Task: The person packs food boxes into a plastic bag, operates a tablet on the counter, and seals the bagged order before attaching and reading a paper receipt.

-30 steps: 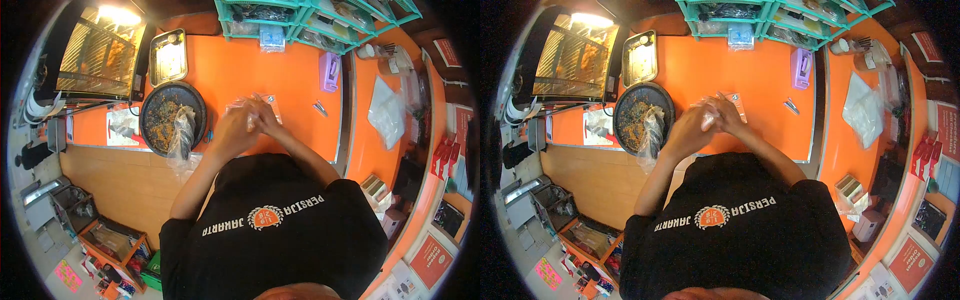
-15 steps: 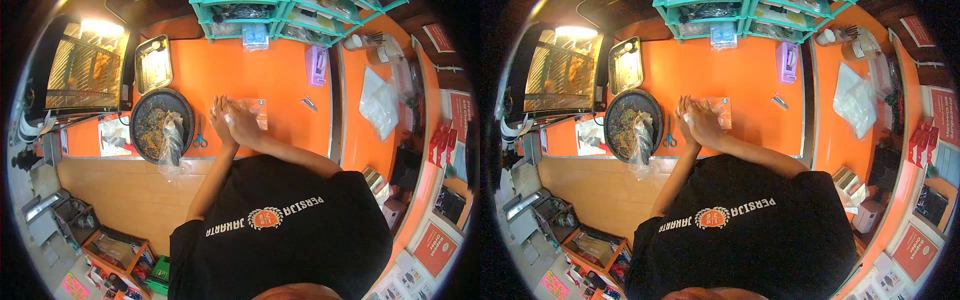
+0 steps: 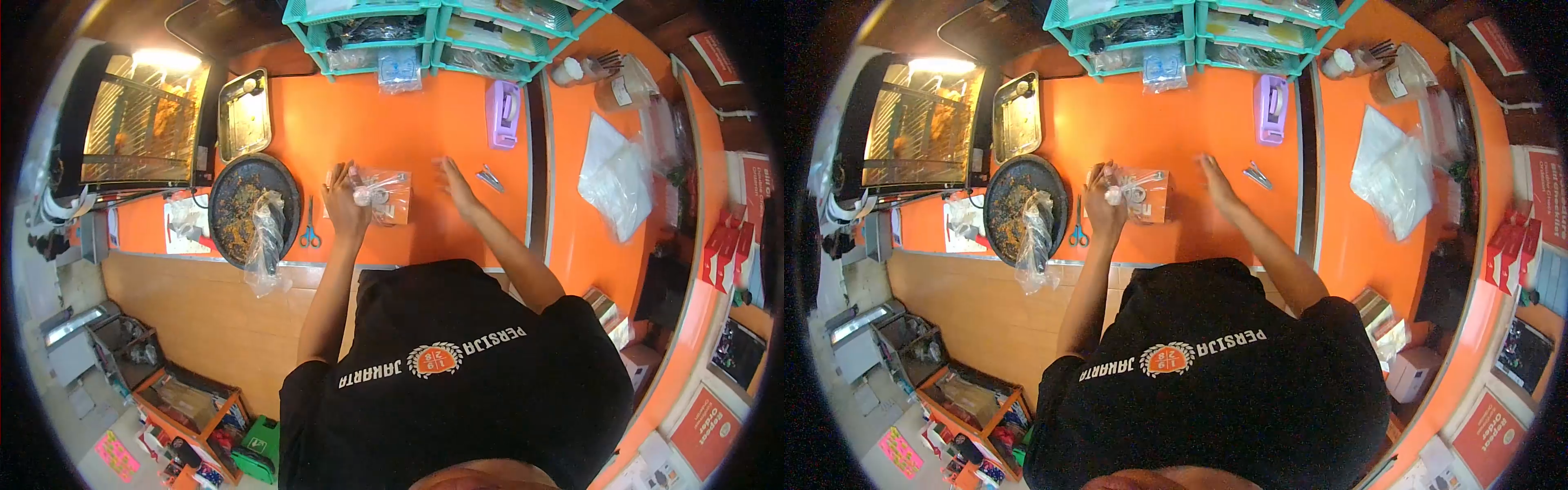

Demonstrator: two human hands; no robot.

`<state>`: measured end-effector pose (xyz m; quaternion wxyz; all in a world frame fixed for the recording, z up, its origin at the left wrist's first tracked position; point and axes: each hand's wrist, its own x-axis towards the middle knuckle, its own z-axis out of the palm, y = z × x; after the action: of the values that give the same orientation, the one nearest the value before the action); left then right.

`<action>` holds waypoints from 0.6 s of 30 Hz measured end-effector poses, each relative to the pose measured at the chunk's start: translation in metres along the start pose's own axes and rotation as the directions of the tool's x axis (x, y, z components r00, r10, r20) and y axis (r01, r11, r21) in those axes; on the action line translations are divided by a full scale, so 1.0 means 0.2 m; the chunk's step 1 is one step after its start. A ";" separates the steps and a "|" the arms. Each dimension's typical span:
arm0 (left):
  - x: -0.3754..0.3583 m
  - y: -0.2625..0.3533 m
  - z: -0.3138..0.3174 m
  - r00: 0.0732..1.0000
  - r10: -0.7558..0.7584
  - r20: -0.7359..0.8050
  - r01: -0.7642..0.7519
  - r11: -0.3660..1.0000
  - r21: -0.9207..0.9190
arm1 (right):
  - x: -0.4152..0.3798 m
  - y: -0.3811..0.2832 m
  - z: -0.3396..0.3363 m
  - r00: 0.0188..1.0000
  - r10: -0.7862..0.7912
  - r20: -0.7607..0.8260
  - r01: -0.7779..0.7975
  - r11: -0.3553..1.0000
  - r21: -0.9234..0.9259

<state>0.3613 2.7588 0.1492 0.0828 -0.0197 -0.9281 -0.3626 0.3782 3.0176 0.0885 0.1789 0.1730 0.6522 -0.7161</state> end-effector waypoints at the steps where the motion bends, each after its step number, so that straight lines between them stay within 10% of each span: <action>1: 0.01 0.08 -0.06 0.999 0.026 -0.027 -0.029 0.995 -0.095 | 0.04 0.10 -0.05 1.000 -0.005 0.011 0.005 1.000 0.012; 3: 0.07 0.22 -0.19 0.999 -0.042 0.010 0.043 0.966 -0.253 | 0.10 0.22 -0.10 0.752 0.411 0.516 -0.612 0.725 0.316; 6: 0.16 0.43 -0.49 0.988 0.051 0.146 0.002 0.940 -0.341 | -0.04 0.01 0.14 0.605 0.118 0.787 -0.650 0.644 0.403; 8: 0.18 0.24 -0.64 0.977 0.128 0.169 -0.119 0.991 -0.064 | 0.07 0.09 0.26 0.564 0.047 0.824 -0.678 0.597 0.430; 9: 0.21 0.19 -0.72 0.970 0.101 0.223 -0.103 0.995 -0.001 | 0.09 0.07 0.32 0.585 -0.008 0.811 -0.502 0.782 0.369; 10: 0.26 0.35 -0.82 0.949 0.022 0.315 0.029 0.987 -0.155 | 0.10 0.05 0.36 0.597 -0.074 0.799 -0.286 0.911 0.297; 14: 0.38 0.78 -1.03 0.852 -0.002 0.524 0.368 0.713 -0.596 | -0.04 -0.20 0.40 0.422 -0.272 0.865 -0.594 0.637 0.491; 16: 0.37 0.87 -1.06 0.865 0.045 0.500 0.243 0.835 -0.495 | 0.01 -0.22 0.49 0.261 -0.424 0.867 -0.614 0.621 0.488; 18: 0.36 0.89 -1.07 0.851 0.073 0.521 0.244 0.823 -0.513 | 0.00 -0.29 0.57 0.365 -0.387 0.847 -0.503 0.684 0.529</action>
<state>0.3370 2.7424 0.4357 -0.1969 -0.0968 -0.7668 -0.6032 0.3486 2.9083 0.1492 0.4563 -0.1804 0.0821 -0.8675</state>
